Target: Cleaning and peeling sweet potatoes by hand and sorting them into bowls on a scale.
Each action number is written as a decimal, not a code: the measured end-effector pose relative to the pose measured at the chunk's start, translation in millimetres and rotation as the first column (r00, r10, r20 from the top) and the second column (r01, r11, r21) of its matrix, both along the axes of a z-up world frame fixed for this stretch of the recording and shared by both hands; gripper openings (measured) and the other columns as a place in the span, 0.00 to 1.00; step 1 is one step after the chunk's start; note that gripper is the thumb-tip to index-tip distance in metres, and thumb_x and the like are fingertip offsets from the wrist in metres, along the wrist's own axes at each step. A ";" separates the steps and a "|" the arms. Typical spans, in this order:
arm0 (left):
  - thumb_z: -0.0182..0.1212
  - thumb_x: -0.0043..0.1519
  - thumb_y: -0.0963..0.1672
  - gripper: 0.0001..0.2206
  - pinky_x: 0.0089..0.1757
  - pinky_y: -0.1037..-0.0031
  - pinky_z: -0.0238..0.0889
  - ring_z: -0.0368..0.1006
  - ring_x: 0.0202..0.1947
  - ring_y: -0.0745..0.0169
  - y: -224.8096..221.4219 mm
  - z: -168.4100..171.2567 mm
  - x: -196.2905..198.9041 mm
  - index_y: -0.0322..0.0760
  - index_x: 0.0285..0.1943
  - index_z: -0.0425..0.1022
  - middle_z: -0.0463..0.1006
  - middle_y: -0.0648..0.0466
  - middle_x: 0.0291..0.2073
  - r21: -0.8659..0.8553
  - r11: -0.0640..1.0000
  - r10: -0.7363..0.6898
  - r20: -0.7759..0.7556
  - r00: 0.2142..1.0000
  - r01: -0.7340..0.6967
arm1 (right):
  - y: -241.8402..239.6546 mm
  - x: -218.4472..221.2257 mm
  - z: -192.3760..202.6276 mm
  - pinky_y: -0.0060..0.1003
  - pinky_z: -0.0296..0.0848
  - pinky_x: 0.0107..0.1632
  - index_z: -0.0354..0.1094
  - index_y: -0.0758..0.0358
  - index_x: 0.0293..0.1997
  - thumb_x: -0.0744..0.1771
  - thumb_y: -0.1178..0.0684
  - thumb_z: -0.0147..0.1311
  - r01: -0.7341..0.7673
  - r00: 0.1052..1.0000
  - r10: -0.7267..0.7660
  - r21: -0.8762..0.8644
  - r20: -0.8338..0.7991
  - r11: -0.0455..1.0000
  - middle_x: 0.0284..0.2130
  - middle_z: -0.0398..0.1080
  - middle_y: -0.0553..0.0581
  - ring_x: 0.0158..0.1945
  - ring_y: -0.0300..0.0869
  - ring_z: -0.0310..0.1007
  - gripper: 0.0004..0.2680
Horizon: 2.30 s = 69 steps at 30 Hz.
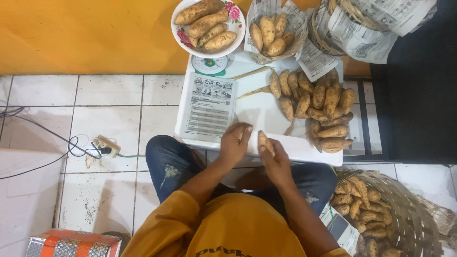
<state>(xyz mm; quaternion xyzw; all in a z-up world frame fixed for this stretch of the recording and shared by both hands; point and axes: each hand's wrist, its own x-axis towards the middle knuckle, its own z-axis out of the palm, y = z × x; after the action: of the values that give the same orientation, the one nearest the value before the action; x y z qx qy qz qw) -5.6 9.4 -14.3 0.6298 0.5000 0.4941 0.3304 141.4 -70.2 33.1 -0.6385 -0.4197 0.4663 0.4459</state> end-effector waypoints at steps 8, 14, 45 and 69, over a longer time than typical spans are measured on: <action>0.59 0.65 0.54 0.31 0.70 0.43 0.32 0.49 0.75 0.34 22.4 -45.6 -28.8 0.42 0.75 0.62 0.59 0.35 0.72 0.017 0.982 -0.129 -0.671 0.730 0.189 | 31.3 18.2 -6.7 0.33 0.60 0.21 0.58 0.70 0.59 0.70 0.55 0.51 0.094 0.981 -0.090 0.011 -0.172 0.996 0.30 0.71 0.63 0.19 0.38 0.61 0.13; 0.58 0.61 0.60 0.37 0.70 0.42 0.34 0.48 0.76 0.35 27.5 -66.0 -29.6 0.45 0.77 0.58 0.56 0.34 0.74 0.055 0.985 -0.066 -0.745 0.664 0.161 | 83.6 15.3 39.8 0.37 0.67 0.27 0.60 0.74 0.59 0.74 0.51 0.35 -0.050 0.999 0.050 -0.014 -0.006 0.999 0.25 0.66 0.60 0.22 0.42 0.64 0.14; 0.61 0.54 0.62 0.39 0.69 0.42 0.36 0.53 0.74 0.39 29.9 -66.9 -28.1 0.46 0.71 0.64 0.62 0.42 0.71 0.088 0.985 -0.016 -0.809 0.587 0.148 | 409.8 -30.5 71.1 0.54 0.76 0.49 0.71 0.59 0.59 0.67 0.35 0.54 -0.234 0.624 0.173 -0.030 0.762 0.972 0.45 0.76 0.61 0.53 0.57 0.77 0.21; 0.62 0.54 0.62 0.40 0.70 0.43 0.33 0.47 0.76 0.41 30.2 -83.2 -26.1 0.47 0.74 0.63 0.56 0.42 0.74 0.097 0.986 0.000 -0.816 0.578 0.137 | 231.1 103.2 -7.6 0.49 0.77 0.40 0.78 0.58 0.52 0.68 0.46 0.58 -0.033 0.789 0.078 -0.086 0.610 0.996 0.36 0.77 0.66 0.41 0.56 0.79 0.11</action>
<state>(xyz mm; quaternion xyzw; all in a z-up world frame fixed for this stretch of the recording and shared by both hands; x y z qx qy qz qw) -31.7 39.6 -97.5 0.8276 0.5325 0.1739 0.0356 244.6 160.9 25.6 -0.7577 -0.5433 0.2619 0.2493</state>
